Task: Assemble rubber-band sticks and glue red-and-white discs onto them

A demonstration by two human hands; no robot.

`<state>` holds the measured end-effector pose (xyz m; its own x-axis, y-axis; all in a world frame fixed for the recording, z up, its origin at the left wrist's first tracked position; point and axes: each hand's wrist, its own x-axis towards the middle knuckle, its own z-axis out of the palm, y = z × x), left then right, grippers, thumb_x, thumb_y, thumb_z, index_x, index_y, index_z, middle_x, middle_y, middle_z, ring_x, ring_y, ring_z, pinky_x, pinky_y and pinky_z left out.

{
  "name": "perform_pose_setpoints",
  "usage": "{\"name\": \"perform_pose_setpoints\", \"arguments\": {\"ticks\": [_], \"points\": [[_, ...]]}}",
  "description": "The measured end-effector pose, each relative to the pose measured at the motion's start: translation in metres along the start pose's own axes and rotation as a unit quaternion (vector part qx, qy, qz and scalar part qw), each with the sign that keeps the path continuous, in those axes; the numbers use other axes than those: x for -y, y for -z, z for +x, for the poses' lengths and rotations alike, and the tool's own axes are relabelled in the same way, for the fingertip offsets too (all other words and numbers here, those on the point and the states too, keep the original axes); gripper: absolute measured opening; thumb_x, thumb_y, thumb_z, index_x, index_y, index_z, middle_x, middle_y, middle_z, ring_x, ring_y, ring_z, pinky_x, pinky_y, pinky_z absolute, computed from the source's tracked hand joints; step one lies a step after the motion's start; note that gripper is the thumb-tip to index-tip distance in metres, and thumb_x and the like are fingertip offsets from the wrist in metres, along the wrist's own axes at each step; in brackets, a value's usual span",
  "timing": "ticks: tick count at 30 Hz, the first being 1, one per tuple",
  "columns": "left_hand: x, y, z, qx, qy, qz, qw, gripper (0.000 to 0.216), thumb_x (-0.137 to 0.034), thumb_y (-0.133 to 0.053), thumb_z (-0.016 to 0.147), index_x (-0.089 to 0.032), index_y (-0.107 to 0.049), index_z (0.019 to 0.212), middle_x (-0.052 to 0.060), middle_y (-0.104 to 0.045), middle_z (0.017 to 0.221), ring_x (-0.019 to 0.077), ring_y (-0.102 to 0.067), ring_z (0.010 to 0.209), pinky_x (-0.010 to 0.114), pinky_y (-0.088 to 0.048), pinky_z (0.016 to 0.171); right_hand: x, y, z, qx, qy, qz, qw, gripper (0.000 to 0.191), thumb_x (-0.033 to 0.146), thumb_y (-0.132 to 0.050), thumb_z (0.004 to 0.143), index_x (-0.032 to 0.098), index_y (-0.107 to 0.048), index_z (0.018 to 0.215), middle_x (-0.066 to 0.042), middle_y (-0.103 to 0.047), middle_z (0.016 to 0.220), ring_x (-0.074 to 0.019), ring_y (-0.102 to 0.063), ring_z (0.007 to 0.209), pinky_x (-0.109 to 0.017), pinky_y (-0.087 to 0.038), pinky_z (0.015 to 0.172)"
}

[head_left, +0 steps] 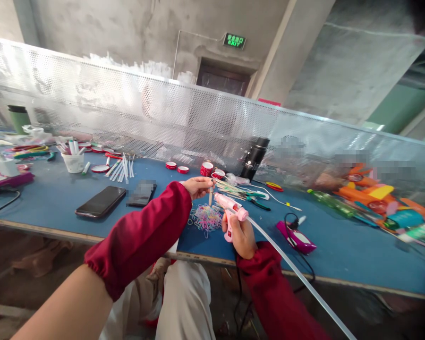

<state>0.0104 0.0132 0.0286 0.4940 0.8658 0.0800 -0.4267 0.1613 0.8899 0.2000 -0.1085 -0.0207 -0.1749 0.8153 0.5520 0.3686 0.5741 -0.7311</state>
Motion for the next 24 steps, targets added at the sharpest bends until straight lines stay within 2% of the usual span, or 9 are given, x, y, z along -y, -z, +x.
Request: {"name": "perform_pose_setpoints", "arguments": {"ticks": [11, 16, 24], "points": [[0.0014, -0.0017, -0.0014, -0.003, 0.011, -0.009, 1.0, 0.021, -0.015, -0.081, 0.071, -0.011, -0.072, 0.089, 0.003, -0.069, 0.075, 0.0067, -0.062, 0.055, 0.016, -0.049, 0.052, -0.0003, 0.0002, 0.0002, -0.002, 0.008, 0.003, 1.0, 0.051, 0.057, -0.03, 0.098, 0.02, -0.052, 0.07, 0.001, -0.05, 0.057, -0.0101, -0.042, 0.045, -0.026, -0.035, 0.046], [0.0026, -0.0017, -0.0006, -0.011, 0.005, -0.016, 1.0, 0.021, -0.015, -0.082, 0.07, -0.012, -0.072, 0.089, 0.004, -0.07, 0.077, 0.0087, -0.066, 0.061, 0.017, -0.053, 0.059, 0.001, 0.0007, 0.0002, 0.0, 0.002, -0.009, 1.0, 0.053, 0.057, -0.03, 0.098, 0.02, -0.05, 0.066, 0.001, -0.048, 0.055, -0.01, -0.042, 0.044, -0.025, -0.035, 0.046], [0.0019, -0.0014, 0.0001, -0.016, 0.004, -0.027, 1.0, 0.016, -0.013, -0.079, 0.073, -0.011, -0.072, 0.087, 0.003, -0.07, 0.075, 0.0096, -0.066, 0.06, 0.02, -0.055, 0.06, 0.0015, 0.0005, 0.0016, 0.001, -0.001, -0.013, 1.0, 0.054, 0.058, -0.031, 0.097, 0.02, -0.049, 0.064, 0.001, -0.048, 0.054, -0.0099, -0.043, 0.045, -0.025, -0.035, 0.046]]}}
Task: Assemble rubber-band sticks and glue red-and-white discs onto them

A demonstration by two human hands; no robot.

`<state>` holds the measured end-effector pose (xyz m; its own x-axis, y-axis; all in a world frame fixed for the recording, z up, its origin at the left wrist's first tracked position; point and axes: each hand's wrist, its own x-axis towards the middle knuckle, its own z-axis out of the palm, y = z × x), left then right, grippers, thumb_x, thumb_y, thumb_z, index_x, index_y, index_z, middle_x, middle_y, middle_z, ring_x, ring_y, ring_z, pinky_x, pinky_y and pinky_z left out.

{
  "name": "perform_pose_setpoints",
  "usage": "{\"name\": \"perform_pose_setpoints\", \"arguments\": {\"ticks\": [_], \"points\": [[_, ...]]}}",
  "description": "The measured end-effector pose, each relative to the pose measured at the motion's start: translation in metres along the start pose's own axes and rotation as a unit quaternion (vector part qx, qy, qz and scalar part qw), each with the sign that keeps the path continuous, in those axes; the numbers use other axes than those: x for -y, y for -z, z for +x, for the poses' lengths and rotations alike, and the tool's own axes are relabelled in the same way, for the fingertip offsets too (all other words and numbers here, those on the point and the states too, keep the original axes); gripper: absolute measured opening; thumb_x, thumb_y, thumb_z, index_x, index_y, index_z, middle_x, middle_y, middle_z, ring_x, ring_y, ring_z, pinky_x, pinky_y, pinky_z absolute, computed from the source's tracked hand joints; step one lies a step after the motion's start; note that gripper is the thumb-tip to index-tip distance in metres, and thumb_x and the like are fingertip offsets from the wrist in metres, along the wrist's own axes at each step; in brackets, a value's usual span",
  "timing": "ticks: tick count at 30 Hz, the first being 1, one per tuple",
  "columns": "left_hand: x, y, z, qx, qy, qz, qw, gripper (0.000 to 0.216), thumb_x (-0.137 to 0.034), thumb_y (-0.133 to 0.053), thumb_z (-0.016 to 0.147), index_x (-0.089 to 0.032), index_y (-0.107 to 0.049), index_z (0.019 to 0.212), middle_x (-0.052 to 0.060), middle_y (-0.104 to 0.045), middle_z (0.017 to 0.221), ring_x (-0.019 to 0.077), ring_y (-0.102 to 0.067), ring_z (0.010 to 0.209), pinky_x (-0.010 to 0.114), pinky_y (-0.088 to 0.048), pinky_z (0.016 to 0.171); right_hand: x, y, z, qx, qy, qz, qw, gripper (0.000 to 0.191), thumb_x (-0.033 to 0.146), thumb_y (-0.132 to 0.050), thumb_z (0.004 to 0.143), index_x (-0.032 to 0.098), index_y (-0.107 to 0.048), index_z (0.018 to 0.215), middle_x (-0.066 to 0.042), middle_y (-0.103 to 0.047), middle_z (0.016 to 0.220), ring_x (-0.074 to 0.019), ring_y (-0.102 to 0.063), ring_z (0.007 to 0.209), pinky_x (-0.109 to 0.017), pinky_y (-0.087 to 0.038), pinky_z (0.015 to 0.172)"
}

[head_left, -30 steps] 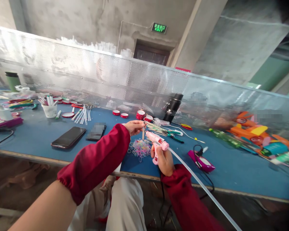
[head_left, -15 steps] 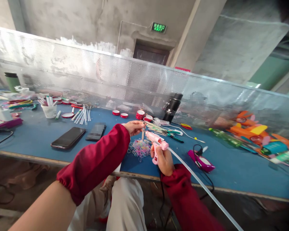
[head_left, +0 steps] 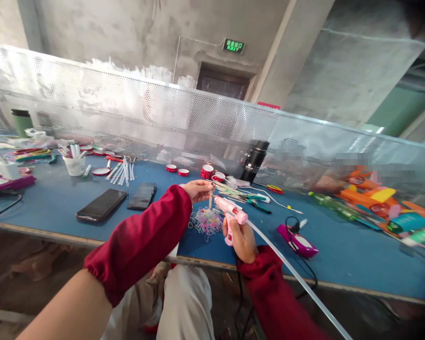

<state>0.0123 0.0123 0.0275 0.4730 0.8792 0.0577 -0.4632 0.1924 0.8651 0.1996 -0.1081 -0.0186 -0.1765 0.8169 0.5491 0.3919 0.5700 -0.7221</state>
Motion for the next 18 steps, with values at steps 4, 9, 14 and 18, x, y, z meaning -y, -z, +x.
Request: {"name": "perform_pose_setpoints", "arguments": {"ticks": [4, 9, 14, 18], "points": [[0.0008, 0.0005, -0.0001, 0.0, -0.002, 0.005, 1.0, 0.02, -0.015, -0.082, 0.07, -0.012, -0.072, 0.087, 0.004, -0.07, 0.077, 0.01, -0.067, 0.063, 0.02, -0.056, 0.062, -0.0005, 0.0, -0.0008, -0.001, 0.001, 0.003, 1.0, 0.054, 0.058, -0.031, 0.098, 0.019, -0.049, 0.064, 0.001, -0.049, 0.054, -0.0097, -0.043, 0.045, -0.025, -0.035, 0.046], [0.0012, 0.0004, -0.0009, 0.004, -0.003, 0.013, 1.0, 0.02, -0.017, -0.082, 0.07, -0.012, -0.072, 0.086, 0.003, -0.07, 0.076, 0.0092, -0.066, 0.064, 0.02, -0.055, 0.064, 0.001, 0.0004, -0.0012, -0.002, 0.002, 0.002, 1.0, 0.056, 0.058, -0.03, 0.097, 0.019, -0.049, 0.062, 0.001, -0.047, 0.052, -0.0092, -0.043, 0.043, -0.024, -0.034, 0.045], [0.0011, 0.0014, -0.0002, 0.013, -0.002, 0.021, 1.0, 0.019, -0.016, -0.082, 0.07, -0.013, -0.072, 0.086, 0.002, -0.069, 0.073, 0.0085, -0.065, 0.061, 0.02, -0.055, 0.062, 0.0019, 0.0001, 0.0, -0.004, -0.003, 0.003, 1.0, 0.056, 0.061, -0.031, 0.096, 0.02, -0.049, 0.063, 0.001, -0.048, 0.052, -0.0093, -0.043, 0.042, -0.024, -0.035, 0.044], [0.0013, 0.0016, 0.0001, 0.012, -0.002, 0.02, 1.0, 0.019, -0.016, -0.082, 0.07, -0.012, -0.072, 0.086, 0.003, -0.069, 0.073, 0.0089, -0.065, 0.061, 0.02, -0.056, 0.062, 0.0014, -0.0002, -0.0001, -0.003, -0.005, 0.008, 1.0, 0.056, 0.06, -0.031, 0.097, 0.02, -0.049, 0.063, 0.001, -0.047, 0.051, -0.0093, -0.043, 0.041, -0.024, -0.034, 0.043]]}}
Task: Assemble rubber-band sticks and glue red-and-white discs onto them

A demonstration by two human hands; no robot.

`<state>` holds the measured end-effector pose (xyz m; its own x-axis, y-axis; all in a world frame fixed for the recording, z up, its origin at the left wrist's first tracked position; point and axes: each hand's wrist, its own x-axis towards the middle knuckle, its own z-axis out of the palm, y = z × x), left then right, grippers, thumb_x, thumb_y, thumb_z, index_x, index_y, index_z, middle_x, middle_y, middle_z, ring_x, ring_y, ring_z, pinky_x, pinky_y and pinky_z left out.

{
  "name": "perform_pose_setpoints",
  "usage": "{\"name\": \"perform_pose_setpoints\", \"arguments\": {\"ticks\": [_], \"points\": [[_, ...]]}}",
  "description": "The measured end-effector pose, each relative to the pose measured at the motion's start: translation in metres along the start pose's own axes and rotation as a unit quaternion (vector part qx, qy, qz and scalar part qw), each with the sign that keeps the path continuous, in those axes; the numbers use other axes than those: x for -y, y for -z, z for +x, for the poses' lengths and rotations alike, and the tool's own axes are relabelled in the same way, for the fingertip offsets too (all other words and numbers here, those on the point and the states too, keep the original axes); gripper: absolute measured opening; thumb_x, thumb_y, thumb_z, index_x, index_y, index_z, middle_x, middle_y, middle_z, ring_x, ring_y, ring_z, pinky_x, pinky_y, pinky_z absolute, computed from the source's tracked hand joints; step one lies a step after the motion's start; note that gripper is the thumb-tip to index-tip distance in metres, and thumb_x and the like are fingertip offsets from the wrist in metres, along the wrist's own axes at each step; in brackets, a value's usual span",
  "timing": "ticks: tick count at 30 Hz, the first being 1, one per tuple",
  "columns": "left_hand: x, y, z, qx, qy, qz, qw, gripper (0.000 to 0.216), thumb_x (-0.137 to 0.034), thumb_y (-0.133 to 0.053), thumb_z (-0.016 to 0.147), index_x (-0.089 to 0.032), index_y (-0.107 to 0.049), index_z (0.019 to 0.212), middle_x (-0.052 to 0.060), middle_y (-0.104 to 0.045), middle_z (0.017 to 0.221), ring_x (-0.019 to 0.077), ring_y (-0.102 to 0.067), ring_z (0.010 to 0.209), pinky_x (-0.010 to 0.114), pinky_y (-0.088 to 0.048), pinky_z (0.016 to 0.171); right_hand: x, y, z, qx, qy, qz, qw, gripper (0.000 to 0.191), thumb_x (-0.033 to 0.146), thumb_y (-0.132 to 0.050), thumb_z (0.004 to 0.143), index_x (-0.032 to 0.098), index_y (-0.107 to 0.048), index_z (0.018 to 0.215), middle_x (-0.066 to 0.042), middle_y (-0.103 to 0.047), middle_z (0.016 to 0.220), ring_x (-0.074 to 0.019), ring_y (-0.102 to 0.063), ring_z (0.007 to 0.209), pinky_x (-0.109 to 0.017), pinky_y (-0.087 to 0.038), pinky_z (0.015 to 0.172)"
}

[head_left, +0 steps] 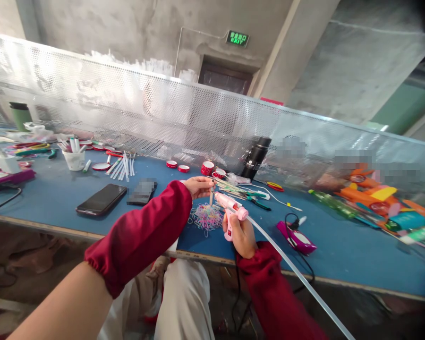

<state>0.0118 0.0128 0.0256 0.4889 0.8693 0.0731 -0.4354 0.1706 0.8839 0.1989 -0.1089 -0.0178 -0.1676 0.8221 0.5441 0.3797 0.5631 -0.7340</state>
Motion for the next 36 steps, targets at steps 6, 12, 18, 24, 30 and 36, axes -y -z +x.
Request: {"name": "perform_pose_setpoints", "arguments": {"ticks": [6, 12, 18, 24, 30, 36], "points": [[-0.0023, -0.0026, -0.0027, -0.002, -0.005, -0.006, 1.0, 0.017, -0.013, -0.08, 0.071, -0.011, -0.071, 0.086, 0.003, -0.068, 0.073, 0.0092, -0.065, 0.061, 0.02, -0.055, 0.06, -0.0036, 0.0006, -0.0004, 0.0, 0.006, -0.012, 1.0, 0.057, 0.058, -0.031, 0.098, 0.019, -0.05, 0.06, 0.001, -0.047, 0.051, -0.0094, -0.043, 0.042, -0.024, -0.034, 0.045], [-0.0022, -0.0031, -0.0028, -0.002, -0.001, -0.008, 1.0, 0.016, -0.013, -0.079, 0.072, -0.012, -0.071, 0.086, 0.003, -0.069, 0.074, 0.0091, -0.066, 0.063, 0.019, -0.054, 0.061, -0.0042, 0.0028, -0.0007, 0.003, 0.009, -0.025, 1.0, 0.058, 0.056, -0.03, 0.099, 0.019, -0.05, 0.058, 0.0, -0.048, 0.049, -0.0094, -0.044, 0.043, -0.024, -0.035, 0.047], [0.0009, 0.0008, 0.0003, 0.006, -0.004, -0.006, 1.0, 0.019, -0.016, -0.081, 0.071, -0.012, -0.072, 0.087, 0.003, -0.069, 0.075, 0.0094, -0.066, 0.064, 0.019, -0.055, 0.063, -0.0012, 0.0011, -0.0011, -0.004, -0.006, -0.006, 1.0, 0.059, 0.059, -0.032, 0.097, 0.019, -0.05, 0.057, 0.001, -0.047, 0.047, -0.0092, -0.044, 0.041, -0.024, -0.034, 0.044], [0.0011, 0.0008, 0.0007, -0.001, 0.002, -0.003, 1.0, 0.018, -0.015, -0.081, 0.071, -0.013, -0.072, 0.087, 0.003, -0.069, 0.073, 0.0092, -0.066, 0.063, 0.019, -0.055, 0.062, 0.0003, 0.0004, -0.0005, -0.004, -0.016, 0.01, 1.0, 0.061, 0.062, -0.034, 0.095, 0.019, -0.05, 0.055, 0.001, -0.047, 0.045, -0.0095, -0.044, 0.039, -0.024, -0.034, 0.042], [0.0008, 0.0001, -0.0002, -0.003, 0.002, 0.0, 1.0, 0.017, -0.015, -0.08, 0.072, -0.012, -0.072, 0.086, 0.003, -0.07, 0.075, 0.0094, -0.066, 0.063, 0.02, -0.056, 0.063, -0.0023, 0.0007, -0.0001, -0.002, -0.018, 0.032, 0.999, 0.06, 0.061, -0.035, 0.096, 0.019, -0.05, 0.055, 0.0, -0.048, 0.046, -0.0092, -0.044, 0.04, -0.023, -0.033, 0.043], [-0.0016, -0.0019, -0.0027, 0.001, 0.001, 0.003, 1.0, 0.017, -0.015, -0.079, 0.073, -0.013, -0.072, 0.088, 0.003, -0.07, 0.077, 0.0093, -0.067, 0.064, 0.019, -0.056, 0.062, -0.0072, -0.0005, -0.0006, -0.008, -0.033, 0.105, 0.994, 0.052, 0.065, -0.038, 0.093, 0.018, -0.059, 0.085, 0.002, -0.052, 0.052, -0.0096, -0.044, 0.04, -0.023, -0.032, 0.041]]}}
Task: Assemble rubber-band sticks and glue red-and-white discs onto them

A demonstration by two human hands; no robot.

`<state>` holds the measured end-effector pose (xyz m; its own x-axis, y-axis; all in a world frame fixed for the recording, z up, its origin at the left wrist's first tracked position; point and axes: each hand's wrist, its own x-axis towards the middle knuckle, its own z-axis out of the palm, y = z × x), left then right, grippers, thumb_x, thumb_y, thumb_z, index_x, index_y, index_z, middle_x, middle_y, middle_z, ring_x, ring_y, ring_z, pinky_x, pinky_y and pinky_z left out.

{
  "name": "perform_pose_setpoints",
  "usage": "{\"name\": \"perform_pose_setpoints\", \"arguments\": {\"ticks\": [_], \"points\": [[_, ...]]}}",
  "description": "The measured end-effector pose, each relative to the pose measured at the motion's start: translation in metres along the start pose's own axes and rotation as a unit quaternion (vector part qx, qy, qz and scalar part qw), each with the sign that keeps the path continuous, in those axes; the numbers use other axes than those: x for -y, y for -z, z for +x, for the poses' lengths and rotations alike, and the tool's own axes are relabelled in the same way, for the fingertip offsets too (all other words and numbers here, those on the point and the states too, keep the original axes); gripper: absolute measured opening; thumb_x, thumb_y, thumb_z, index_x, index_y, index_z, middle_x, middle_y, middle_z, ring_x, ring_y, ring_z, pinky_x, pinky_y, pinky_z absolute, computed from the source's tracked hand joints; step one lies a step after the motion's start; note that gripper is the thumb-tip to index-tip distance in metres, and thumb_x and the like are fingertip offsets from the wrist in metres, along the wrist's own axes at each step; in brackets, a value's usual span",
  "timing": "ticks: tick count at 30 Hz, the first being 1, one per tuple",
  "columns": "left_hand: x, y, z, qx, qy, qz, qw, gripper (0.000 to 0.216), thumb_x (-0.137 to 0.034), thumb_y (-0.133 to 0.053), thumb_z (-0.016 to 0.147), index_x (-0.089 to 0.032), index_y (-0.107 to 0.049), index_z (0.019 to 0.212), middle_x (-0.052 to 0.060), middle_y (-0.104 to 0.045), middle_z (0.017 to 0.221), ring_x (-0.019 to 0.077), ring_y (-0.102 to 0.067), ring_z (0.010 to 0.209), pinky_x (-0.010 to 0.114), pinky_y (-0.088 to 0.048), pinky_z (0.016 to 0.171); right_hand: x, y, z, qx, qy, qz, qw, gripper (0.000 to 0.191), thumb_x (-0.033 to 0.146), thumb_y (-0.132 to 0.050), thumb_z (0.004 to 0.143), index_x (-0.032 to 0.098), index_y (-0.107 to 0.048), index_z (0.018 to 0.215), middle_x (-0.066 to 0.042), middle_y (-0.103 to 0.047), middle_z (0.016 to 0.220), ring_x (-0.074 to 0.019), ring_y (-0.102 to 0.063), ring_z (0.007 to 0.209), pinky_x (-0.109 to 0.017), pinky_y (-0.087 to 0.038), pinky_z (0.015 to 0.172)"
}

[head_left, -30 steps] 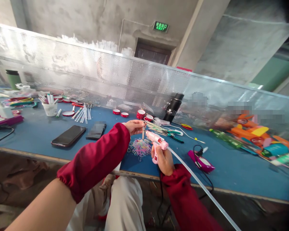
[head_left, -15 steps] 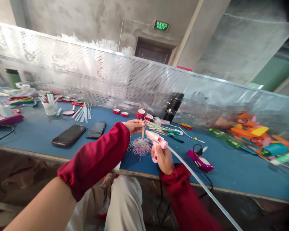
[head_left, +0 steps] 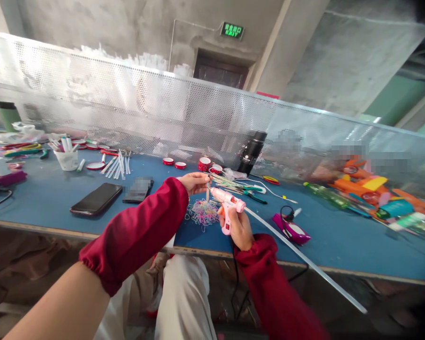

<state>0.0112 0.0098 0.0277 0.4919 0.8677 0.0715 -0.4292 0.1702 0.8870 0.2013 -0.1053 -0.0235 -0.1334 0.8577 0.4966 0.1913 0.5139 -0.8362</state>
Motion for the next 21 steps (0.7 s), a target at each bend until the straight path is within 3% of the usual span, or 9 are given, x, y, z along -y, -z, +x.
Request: {"name": "perform_pose_setpoints", "arguments": {"ticks": [8, 21], "points": [[-0.001, -0.001, -0.001, 0.0, 0.006, 0.009, 1.0, 0.015, -0.014, -0.078, 0.075, -0.013, -0.073, 0.089, 0.004, -0.071, 0.078, 0.0096, -0.067, 0.063, 0.019, -0.056, 0.062, 0.009, -0.003, 0.0, -0.007, -0.028, -0.006, 1.0, 0.057, 0.071, -0.037, 0.09, 0.019, -0.061, 0.085, -0.001, -0.053, 0.051, -0.0132, -0.044, 0.041, -0.028, -0.033, 0.042], [-0.001, -0.003, -0.003, -0.002, 0.014, 0.013, 1.0, 0.013, -0.013, -0.077, 0.075, -0.012, -0.072, 0.088, 0.004, -0.07, 0.078, 0.0097, -0.067, 0.062, 0.02, -0.057, 0.062, 0.004, 0.001, 0.003, 0.008, 0.001, -0.05, 0.999, 0.069, 0.073, -0.029, 0.09, 0.019, -0.053, 0.056, -0.002, -0.053, 0.048, -0.0104, -0.045, 0.042, -0.025, -0.036, 0.046]]}}
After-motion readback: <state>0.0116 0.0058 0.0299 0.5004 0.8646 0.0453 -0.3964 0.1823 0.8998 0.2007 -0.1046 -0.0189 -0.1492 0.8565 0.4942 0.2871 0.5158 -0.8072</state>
